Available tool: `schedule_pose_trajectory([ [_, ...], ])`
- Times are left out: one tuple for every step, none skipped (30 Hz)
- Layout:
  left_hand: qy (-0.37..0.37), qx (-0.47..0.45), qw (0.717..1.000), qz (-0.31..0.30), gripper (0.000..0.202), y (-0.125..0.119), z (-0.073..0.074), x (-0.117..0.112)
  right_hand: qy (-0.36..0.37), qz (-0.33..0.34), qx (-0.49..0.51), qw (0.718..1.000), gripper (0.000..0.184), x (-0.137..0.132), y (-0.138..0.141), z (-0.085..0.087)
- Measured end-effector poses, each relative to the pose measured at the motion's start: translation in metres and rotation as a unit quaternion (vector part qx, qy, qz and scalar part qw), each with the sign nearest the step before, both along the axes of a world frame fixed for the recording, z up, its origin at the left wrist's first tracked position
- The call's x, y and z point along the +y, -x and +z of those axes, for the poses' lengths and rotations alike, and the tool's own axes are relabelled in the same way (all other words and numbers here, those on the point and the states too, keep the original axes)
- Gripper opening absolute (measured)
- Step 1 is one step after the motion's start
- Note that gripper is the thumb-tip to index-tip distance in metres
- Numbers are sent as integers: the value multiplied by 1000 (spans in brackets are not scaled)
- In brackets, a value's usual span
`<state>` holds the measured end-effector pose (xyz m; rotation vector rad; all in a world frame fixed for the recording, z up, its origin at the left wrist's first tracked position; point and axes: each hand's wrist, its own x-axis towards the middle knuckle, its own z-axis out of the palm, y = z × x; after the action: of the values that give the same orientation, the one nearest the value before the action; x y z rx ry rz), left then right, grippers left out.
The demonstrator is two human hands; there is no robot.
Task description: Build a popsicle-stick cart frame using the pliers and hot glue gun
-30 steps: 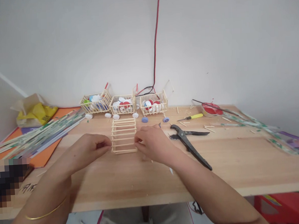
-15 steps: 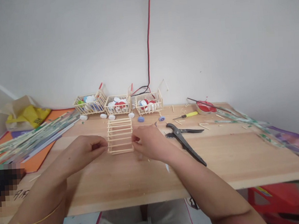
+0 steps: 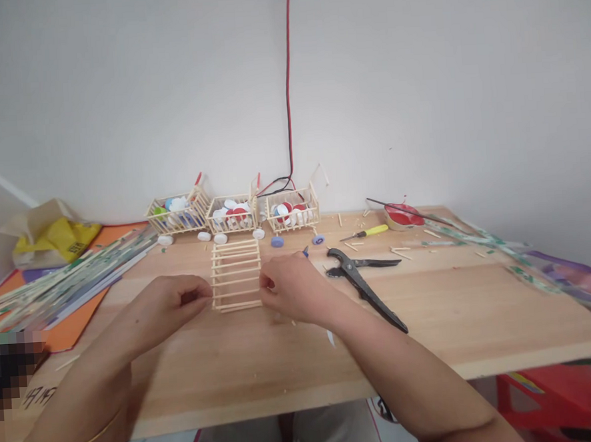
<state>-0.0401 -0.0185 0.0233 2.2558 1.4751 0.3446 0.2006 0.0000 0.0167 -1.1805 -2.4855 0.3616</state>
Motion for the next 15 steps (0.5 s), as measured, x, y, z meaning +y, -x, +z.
schedule_pose_trajectory([
  [1,-2,1000,-2,18,1,0,0,-4,5,2,1000,8,0,0,1],
  [0,-5,1000,-2,17,2,0,-1,-8,12,7,1000,8,-1,0,2],
  [-5,-9,1000,-2,18,3,1,-2,-13,21,13,1000,8,-1,-1,4],
  [-18,-15,1000,-3,18,4,2,-3,-19,33,20,999,7,-2,-1,5],
  [-37,-24,999,-7,20,4,4,-4,-27,46,25,998,7,-3,-2,7],
  [-63,-35,997,-16,21,3,5,-6,-36,60,28,997,7,-4,-2,8],
  [-94,-48,994,-30,22,2,6,-7,-45,75,29,996,7,-5,-2,9],
  [-123,-63,989,-49,21,0,7,-9,-54,88,27,994,7,-7,-3,10],
  [-144,-75,984,-75,19,-3,7,-11,-62,100,24,993,6,-8,-2,10],
  [-156,-84,979,-104,17,-7,6,-13,-70,109,22,991,6,-9,-2,10],
  [-158,-88,974,-134,16,-11,4,-14,-76,116,21,990,6,-10,-1,10],
  [-153,-87,971,-161,16,-15,2,-16,-82,121,19,989,6,-11,0,10],
  [-151,-82,969,-176,16,-20,-1,-17,-87,124,18,988,6,-12,1,10],
  [-150,-75,969,-181,17,-23,-4,-17,-91,126,17,988,6,-12,1,10],
  [-152,-69,970,-179,17,-26,-7,-17,-94,126,15,987,6,-13,2,11],
])
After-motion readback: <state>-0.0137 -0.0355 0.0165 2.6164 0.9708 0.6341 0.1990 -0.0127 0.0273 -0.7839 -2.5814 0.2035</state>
